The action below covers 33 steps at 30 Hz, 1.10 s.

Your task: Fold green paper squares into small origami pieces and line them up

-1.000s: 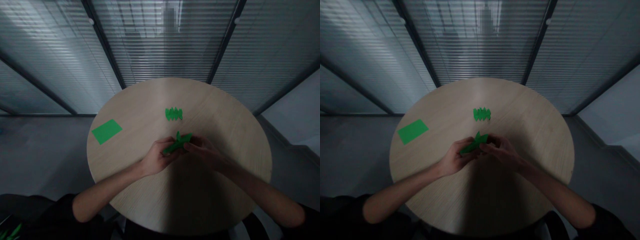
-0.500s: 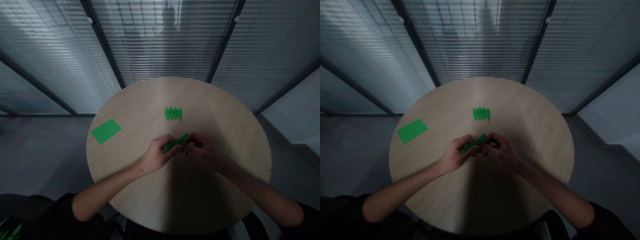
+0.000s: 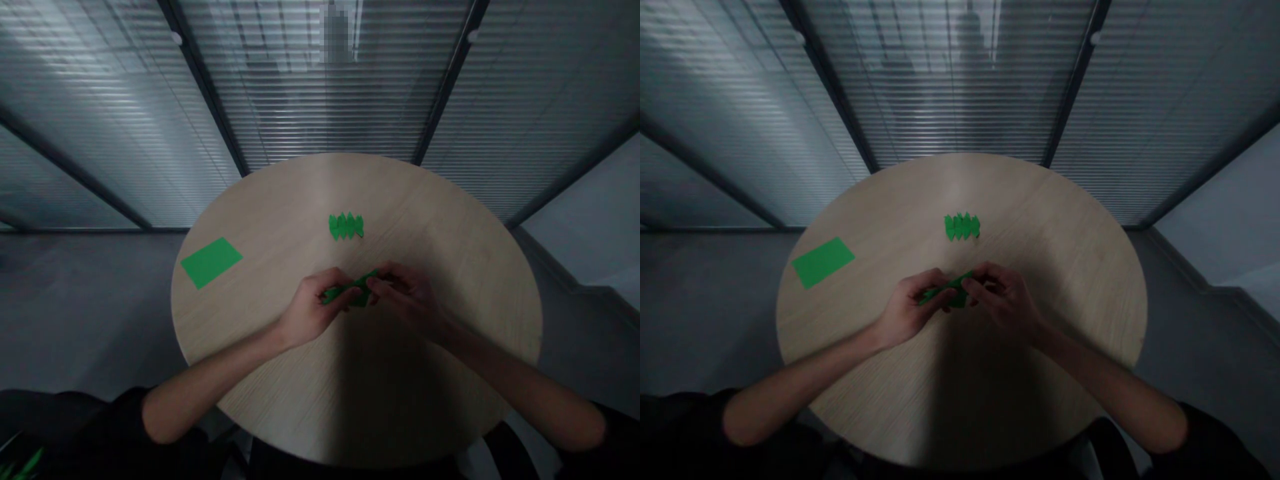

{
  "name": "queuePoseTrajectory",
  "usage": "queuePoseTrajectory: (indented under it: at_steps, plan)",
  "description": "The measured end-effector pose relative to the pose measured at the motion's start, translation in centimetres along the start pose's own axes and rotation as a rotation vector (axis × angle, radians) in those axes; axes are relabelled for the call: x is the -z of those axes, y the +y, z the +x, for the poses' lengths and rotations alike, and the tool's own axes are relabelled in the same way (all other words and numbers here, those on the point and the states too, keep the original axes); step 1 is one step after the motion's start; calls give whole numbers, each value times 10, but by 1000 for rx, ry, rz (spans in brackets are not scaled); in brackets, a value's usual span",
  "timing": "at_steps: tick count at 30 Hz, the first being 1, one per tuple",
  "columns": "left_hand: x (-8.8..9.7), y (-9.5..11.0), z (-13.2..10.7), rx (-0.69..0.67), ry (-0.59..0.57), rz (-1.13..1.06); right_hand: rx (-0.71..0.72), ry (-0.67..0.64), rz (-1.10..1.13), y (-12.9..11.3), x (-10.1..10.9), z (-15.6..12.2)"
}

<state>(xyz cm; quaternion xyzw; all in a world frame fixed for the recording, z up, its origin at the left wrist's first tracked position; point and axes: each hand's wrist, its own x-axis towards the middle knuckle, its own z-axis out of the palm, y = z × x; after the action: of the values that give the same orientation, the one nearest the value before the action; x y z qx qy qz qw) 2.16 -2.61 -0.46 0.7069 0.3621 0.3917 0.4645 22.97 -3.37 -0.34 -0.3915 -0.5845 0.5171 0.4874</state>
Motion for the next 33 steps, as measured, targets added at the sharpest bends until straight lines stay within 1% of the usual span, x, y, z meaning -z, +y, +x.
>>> queuePoseTrajectory:
  at_steps: [6, 15, 18, 21, 24, 27, 33]
  plan:
    - [-1, 1, 1, 42, 8, -54, -3, -5, -31, -4, 0, -1]
    - [0, 2, 1, 27, -15, -49, 5, -21, -70, 0, 2, 1]
    - [-1, 3, 2, 66, -4, -72, 10, -1, -88, -1, 2, 1]
    - [0, 4, 3, 124, 39, -116, 31, 44, -85, -1, 2, 2]
    - [0, 2, 5, 144, 117, -161, 44, 96, -87, 0, 3, 2]
    - [1, -2, 6, 125, 188, -185, 57, 127, -107, 1, 4, 2]
    - [0, -4, 7, 76, 250, -237, 44, 111, -132, 0, 5, 1]
